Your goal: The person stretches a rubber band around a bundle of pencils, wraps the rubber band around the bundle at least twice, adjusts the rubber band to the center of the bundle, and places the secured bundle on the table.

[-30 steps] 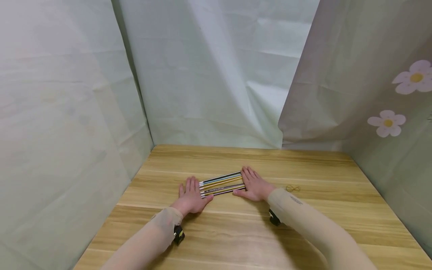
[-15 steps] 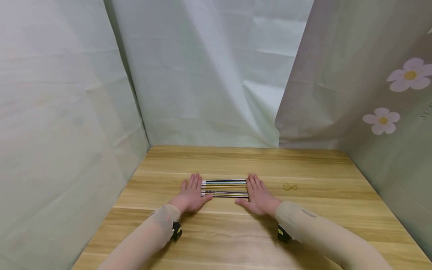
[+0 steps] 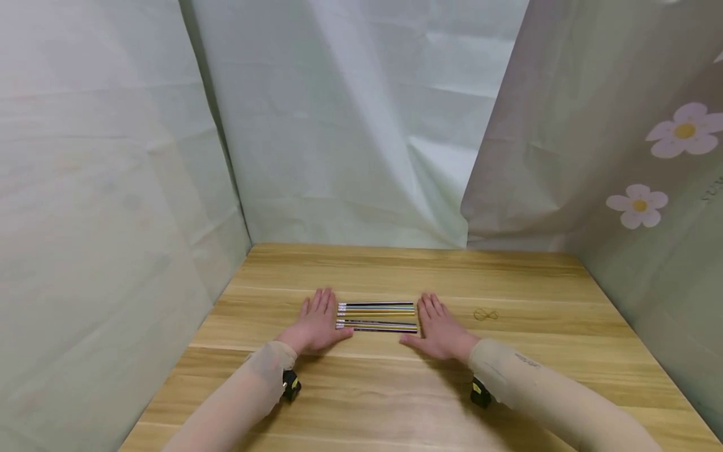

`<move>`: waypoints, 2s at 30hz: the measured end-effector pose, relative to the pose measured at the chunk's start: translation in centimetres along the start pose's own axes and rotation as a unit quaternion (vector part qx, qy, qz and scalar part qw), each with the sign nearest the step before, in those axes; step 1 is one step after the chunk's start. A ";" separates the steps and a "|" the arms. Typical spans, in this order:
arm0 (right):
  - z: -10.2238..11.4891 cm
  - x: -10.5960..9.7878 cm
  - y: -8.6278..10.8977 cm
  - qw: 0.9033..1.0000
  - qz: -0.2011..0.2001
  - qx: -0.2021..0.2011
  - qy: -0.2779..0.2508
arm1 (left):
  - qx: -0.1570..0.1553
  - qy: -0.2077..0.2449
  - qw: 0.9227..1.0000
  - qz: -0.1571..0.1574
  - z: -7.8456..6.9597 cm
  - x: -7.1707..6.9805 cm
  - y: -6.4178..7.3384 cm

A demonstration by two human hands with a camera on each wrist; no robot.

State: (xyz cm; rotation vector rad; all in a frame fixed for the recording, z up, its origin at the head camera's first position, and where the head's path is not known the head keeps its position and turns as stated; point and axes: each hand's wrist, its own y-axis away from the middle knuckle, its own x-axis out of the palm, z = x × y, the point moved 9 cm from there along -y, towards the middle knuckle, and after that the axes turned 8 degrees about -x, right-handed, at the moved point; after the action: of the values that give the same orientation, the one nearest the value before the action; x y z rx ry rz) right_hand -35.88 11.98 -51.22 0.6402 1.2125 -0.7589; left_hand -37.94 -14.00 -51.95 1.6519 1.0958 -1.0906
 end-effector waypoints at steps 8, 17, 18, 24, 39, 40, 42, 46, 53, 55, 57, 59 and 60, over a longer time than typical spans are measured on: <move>-0.3 -2.4 -0.5 0.998 0.003 -0.055 0.028 | 0.095 0.019 0.995 -0.022 -3.0 -2.4 1.0; 1.1 -4.2 -2.0 0.992 -0.026 -0.108 0.059 | 0.132 0.015 0.990 -0.046 -5.4 -3.2 0.3; 1.3 -4.2 -2.2 0.992 -0.028 -0.111 0.060 | 0.131 0.007 0.990 -0.044 -5.5 -3.0 0.1; 1.9 -4.2 -3.0 0.992 -0.037 -0.117 0.021 | 0.123 -0.024 0.992 -0.031 -6.4 -2.2 -0.8; 0.9 -2.7 -5.1 0.995 -0.024 -0.089 -0.037 | 0.070 0.021 0.997 -0.010 -6.8 -2.5 -2.1; 0.9 -2.7 -5.3 0.995 -0.022 -0.090 -0.035 | 0.067 0.019 0.998 -0.009 -6.7 -2.6 -2.3; 1.1 -2.7 -5.5 0.995 -0.020 -0.095 -0.034 | 0.060 0.018 0.998 -0.007 -6.5 -2.6 -2.7; 1.5 -2.7 -5.8 0.994 -0.020 -0.100 -0.025 | 0.050 0.010 0.999 -0.017 -6.0 -2.6 -3.4; 2.2 -2.9 -6.4 0.994 -0.026 -0.101 -0.024 | 0.036 -0.017 0.999 -0.031 -6.2 -2.8 -3.8; 2.4 -3.0 -6.6 0.994 -0.030 -0.101 -0.024 | 0.031 -0.022 0.999 -0.033 -6.4 -2.9 -3.7; 2.4 -3.0 -6.8 0.994 -0.031 -0.099 -0.025 | 0.026 -0.022 0.999 -0.033 -6.5 -3.0 -3.6; 2.5 -3.0 -6.9 0.995 -0.032 -0.095 -0.028 | 0.020 -0.022 0.999 -0.034 -6.6 -3.1 -3.6; 2.5 -3.0 -6.9 0.995 -0.032 -0.093 -0.030 | 0.018 -0.020 0.999 -0.033 -6.6 -3.2 -3.6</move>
State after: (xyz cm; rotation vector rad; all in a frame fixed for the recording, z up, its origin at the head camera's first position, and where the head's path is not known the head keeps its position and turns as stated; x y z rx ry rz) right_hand -40.50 6.38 -47.94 0.4245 1.2373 -0.7041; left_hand -40.73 -7.47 -47.88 1.6247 1.1186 -1.1876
